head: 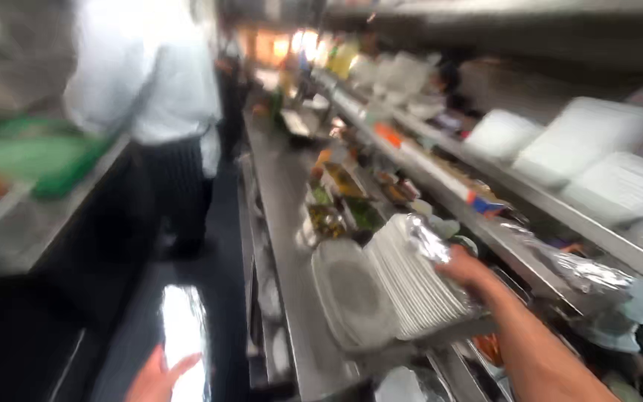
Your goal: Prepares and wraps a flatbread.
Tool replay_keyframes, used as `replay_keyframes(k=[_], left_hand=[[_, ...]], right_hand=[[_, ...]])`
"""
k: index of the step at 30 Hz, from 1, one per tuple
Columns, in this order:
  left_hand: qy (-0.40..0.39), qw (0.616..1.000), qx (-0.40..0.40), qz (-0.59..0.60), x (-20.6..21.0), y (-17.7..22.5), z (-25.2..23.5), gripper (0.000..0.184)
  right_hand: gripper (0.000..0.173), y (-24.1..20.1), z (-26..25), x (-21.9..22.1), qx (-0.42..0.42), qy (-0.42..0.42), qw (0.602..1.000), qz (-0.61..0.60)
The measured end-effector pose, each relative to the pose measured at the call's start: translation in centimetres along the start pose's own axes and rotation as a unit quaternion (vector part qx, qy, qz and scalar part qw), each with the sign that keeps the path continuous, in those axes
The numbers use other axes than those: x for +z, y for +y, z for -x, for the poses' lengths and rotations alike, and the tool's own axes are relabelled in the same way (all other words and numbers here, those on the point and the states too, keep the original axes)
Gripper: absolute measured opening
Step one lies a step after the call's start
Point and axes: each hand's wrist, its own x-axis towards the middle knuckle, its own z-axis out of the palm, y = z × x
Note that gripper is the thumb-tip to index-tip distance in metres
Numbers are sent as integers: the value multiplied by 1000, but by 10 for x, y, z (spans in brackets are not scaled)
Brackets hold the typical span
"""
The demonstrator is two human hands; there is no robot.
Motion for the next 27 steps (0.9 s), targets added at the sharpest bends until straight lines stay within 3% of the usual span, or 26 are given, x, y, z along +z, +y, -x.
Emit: replay_keyframes(k=[2,5,7,10,12,13,16,18,20,24,27], left_hand=[[61,998,-16,11,-22,-3,12,81],[100,995,-19,8,-50,-5,33,88],[117,992,-37,4,-51,10,49,81],[103,992,-59,43,-56,-5,33,83],[52,994,-63,73,-28,-32,-8,77],[-3,993,-80,88,6,-44,-31,76],[-198,965,-114,131,142,-62,-94,78],[-258,947,-126,142,197,-61,-117,73],[-272,947,-127,114,212,-45,-144,67],[-275,953,-126,15,183,-26,-194,64],[-267,953,-138,-25,169,-15,-202,66]], right_hand=[[88,-5,-3,1,-34,25,999,-21],[61,-13,17,-1,-62,31,991,-114],[47,-14,42,-11,-67,33,981,-180],[56,-23,86,3,-103,37,960,-257],[76,-65,111,45,-90,30,972,-215],[80,-84,122,68,-61,22,981,-185],[78,-125,107,122,20,41,993,-109],[79,-139,106,150,55,38,992,-105],[74,-152,107,167,74,56,985,-145],[68,-173,85,177,133,49,958,-248],[92,-188,40,191,166,-17,974,-153]])
